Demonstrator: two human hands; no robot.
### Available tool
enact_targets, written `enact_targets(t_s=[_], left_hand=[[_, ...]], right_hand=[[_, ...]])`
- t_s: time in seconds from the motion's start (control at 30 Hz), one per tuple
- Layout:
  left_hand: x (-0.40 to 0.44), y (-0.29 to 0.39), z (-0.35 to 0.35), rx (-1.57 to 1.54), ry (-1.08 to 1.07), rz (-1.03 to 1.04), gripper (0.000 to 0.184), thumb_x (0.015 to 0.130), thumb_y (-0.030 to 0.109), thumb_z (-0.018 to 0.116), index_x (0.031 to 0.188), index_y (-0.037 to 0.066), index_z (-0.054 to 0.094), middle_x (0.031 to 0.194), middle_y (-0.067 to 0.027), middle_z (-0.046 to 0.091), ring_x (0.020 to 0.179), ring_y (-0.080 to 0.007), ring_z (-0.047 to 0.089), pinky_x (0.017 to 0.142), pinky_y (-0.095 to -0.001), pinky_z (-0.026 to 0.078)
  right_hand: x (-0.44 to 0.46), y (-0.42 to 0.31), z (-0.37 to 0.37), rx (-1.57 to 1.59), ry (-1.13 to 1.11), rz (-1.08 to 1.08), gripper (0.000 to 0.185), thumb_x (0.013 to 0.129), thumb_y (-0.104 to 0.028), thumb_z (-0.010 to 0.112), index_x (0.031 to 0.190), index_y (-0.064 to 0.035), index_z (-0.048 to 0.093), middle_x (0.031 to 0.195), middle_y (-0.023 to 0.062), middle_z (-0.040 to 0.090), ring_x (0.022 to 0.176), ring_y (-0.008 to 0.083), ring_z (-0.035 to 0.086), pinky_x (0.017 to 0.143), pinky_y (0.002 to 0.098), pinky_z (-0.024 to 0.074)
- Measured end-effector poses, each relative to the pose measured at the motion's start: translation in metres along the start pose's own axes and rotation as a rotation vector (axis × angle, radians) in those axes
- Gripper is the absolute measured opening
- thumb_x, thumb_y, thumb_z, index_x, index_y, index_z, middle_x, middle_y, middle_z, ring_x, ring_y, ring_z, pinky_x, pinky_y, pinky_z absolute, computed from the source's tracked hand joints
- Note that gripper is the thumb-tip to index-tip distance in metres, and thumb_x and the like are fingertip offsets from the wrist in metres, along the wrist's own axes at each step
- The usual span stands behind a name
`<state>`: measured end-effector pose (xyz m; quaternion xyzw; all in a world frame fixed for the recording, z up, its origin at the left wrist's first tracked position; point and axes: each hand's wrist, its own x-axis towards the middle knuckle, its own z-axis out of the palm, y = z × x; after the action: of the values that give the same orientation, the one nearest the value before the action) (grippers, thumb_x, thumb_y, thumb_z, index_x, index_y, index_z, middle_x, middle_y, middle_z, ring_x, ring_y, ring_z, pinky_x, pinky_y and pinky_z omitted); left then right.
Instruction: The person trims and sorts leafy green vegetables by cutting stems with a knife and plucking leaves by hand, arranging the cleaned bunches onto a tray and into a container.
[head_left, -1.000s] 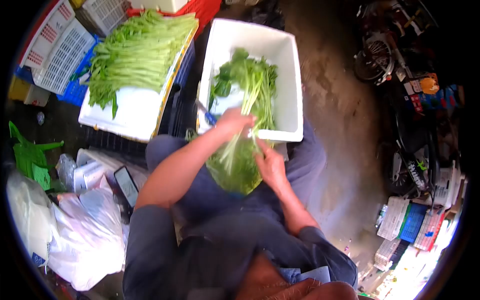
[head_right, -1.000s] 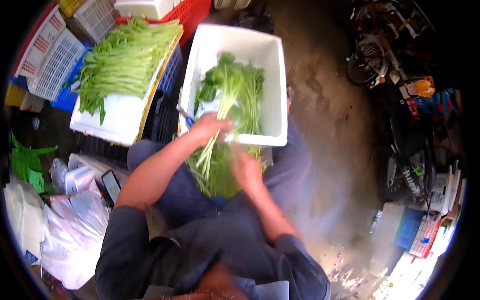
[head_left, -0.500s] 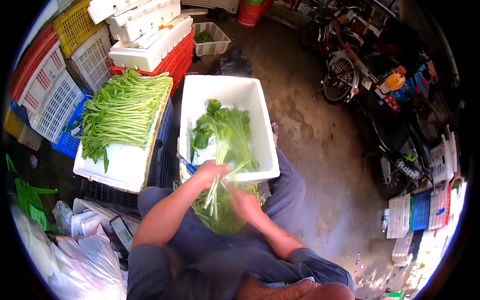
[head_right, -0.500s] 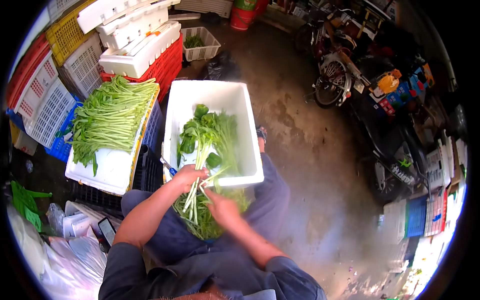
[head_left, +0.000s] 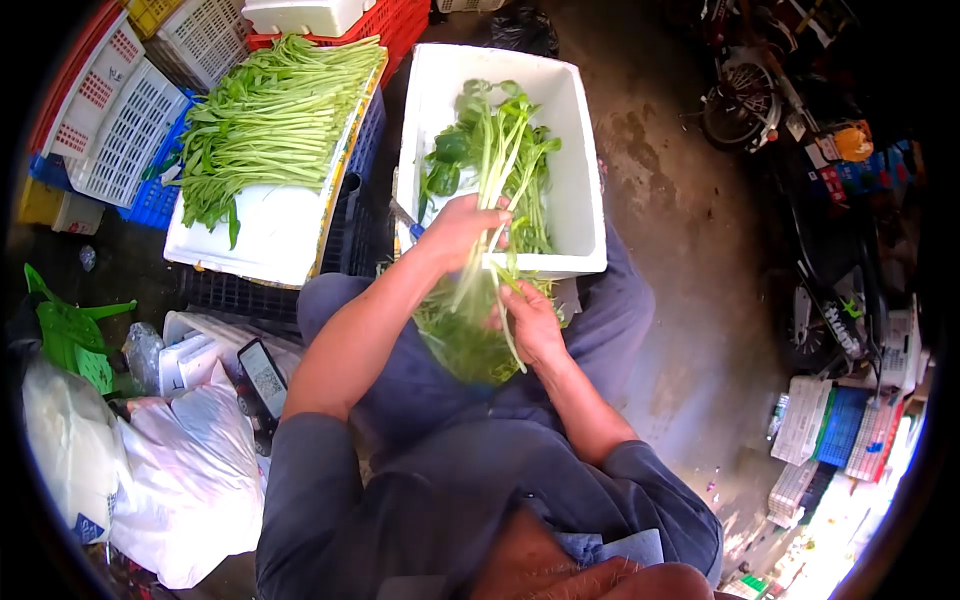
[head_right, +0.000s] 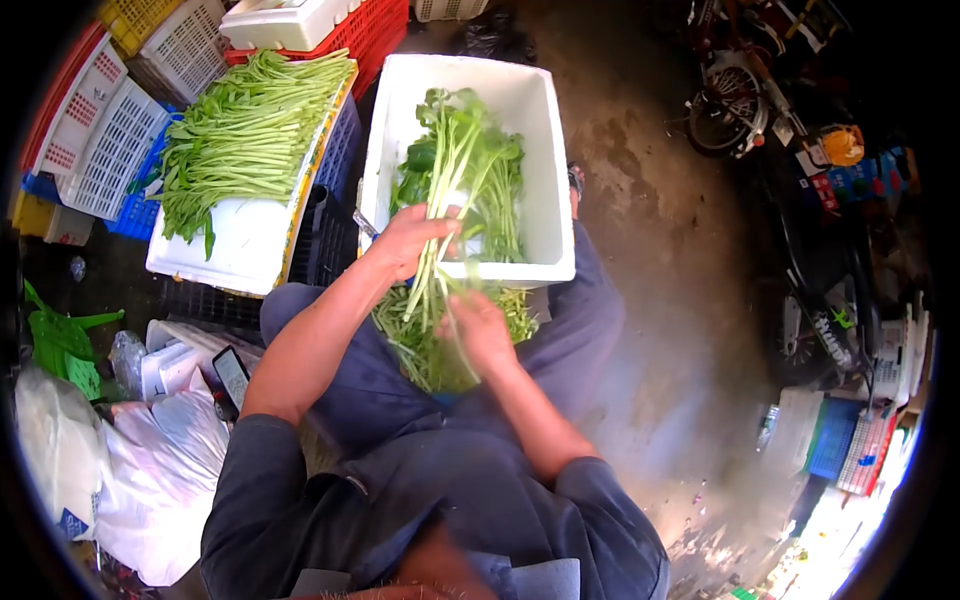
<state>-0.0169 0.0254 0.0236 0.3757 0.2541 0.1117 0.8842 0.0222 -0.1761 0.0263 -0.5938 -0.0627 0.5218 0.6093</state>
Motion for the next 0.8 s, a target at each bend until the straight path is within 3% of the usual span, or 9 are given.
enact_targets(t_s=[0.17, 0.27, 0.37, 0.4, 0.5, 0.53, 0.63, 0.7, 0.8], left_hand=[[-0.012, 0.021, 0.004, -0.074, -0.003, 0.110, 0.024, 0.090, 0.008, 0.069, 0.111, 0.001, 0.061, 0.094, -0.0063, 0.063, 0.072, -0.0171, 0.062, 0.068, -0.0335, 0.056], [-0.004, 0.021, -0.008, -0.129, 0.023, 0.168, 0.031, 0.089, 0.009, 0.071, 0.116, 0.000, 0.057, 0.094, -0.0074, 0.061, 0.072, -0.0185, 0.062, 0.069, -0.0354, 0.056], [-0.006, 0.029, -0.010, -0.166, 0.029, 0.192, 0.035, 0.088, 0.008, 0.073, 0.118, 0.002, 0.056, 0.095, -0.0076, 0.062, 0.073, -0.0190, 0.063, 0.069, -0.0362, 0.057], [-0.007, 0.030, -0.010, -0.174, 0.014, 0.190, 0.034, 0.088, 0.009, 0.074, 0.117, 0.003, 0.057, 0.095, -0.0062, 0.063, 0.073, -0.0184, 0.064, 0.068, -0.0355, 0.058], [-0.009, 0.029, -0.005, -0.106, 0.011, 0.179, 0.033, 0.089, 0.009, 0.072, 0.117, 0.003, 0.056, 0.095, -0.0073, 0.063, 0.072, -0.0186, 0.064, 0.066, -0.0360, 0.058], [-0.009, 0.029, -0.003, -0.067, 0.017, 0.176, 0.033, 0.090, 0.008, 0.071, 0.118, 0.002, 0.055, 0.095, -0.0086, 0.064, 0.071, -0.0190, 0.064, 0.066, -0.0366, 0.058], [-0.008, 0.023, 0.001, 0.076, 0.010, 0.195, 0.032, 0.091, 0.009, 0.070, 0.118, 0.001, 0.056, 0.092, -0.0072, 0.064, 0.070, -0.0164, 0.063, 0.064, -0.0341, 0.056], [-0.006, 0.019, 0.003, 0.191, 0.001, 0.219, 0.030, 0.090, 0.009, 0.071, 0.116, 0.002, 0.059, 0.089, -0.0050, 0.064, 0.071, -0.0142, 0.063, 0.065, -0.0313, 0.055], [-0.005, 0.011, 0.002, 0.277, -0.030, 0.256, 0.023, 0.090, 0.009, 0.070, 0.111, 0.003, 0.063, 0.090, -0.0036, 0.066, 0.073, -0.0110, 0.061, 0.066, -0.0260, 0.051]], right_hand=[[0.002, 0.018, -0.005, -0.036, 0.048, -0.060, 0.014, 0.103, -0.014, 0.054, 0.103, -0.0015, 0.060, 0.083, 0.0031, 0.065, 0.069, 0.0133, 0.060, 0.064, 0.0297, 0.0510], [0.008, 0.060, -0.047, -0.658, -0.063, -0.211, 0.019, 0.103, -0.016, 0.054, 0.094, -0.0006, 0.062, 0.080, 0.0042, 0.066, 0.072, 0.0132, 0.062, 0.065, 0.0305, 0.0500], [0.001, 0.072, -0.072, -0.985, -0.181, -0.140, 0.026, 0.101, -0.020, 0.055, 0.087, 0.0008, 0.060, 0.077, 0.0083, 0.066, 0.075, 0.0192, 0.065, 0.069, 0.0334, 0.0498], [-0.007, 0.047, -0.065, -1.315, -0.212, -0.118, 0.028, 0.099, -0.024, 0.057, 0.094, 0.0026, 0.063, 0.081, 0.0145, 0.069, 0.075, 0.0285, 0.067, 0.072, 0.0368, 0.0512], [-0.011, 0.020, -0.072, -1.508, -0.219, -0.138, 0.032, 0.097, -0.032, 0.057, 0.104, -0.0027, 0.067, 0.099, 0.0253, 0.069, 0.100, 0.0429, 0.064, 0.085, 0.0507, 0.0495], [-0.007, 0.008, -0.069, -1.517, -0.122, -0.211, 0.031, 0.095, -0.027, 0.060, 0.114, -0.0029, 0.067, 0.105, 0.0248, 0.069, 0.100, 0.0438, 0.065, 0.084, 0.0480, 0.0513], [0.017, -0.025, -0.063, -1.088, 0.002, -0.426, 0.035, 0.095, -0.022, 0.063, 0.122, 0.0000, 0.064, 0.101, 0.0225, 0.070, 0.093, 0.0345, 0.070, 0.080, 0.0402, 0.0534], [0.026, -0.061, -0.032, -0.671, 0.024, -0.330, 0.038, 0.095, -0.019, 0.066, 0.125, 0.0046, 0.062, 0.094, 0.0142, 0.071, 0.085, 0.0205, 0.069, 0.075, 0.0319, 0.0525], [0.054, -0.079, -0.001, -0.396, 0.061, -0.517, 0.032, 0.098, -0.021, 0.064, 0.116, 0.0052, 0.065, 0.087, 0.0058, 0.067, 0.081, 0.0108, 0.062, 0.074, 0.0273, 0.0504]])
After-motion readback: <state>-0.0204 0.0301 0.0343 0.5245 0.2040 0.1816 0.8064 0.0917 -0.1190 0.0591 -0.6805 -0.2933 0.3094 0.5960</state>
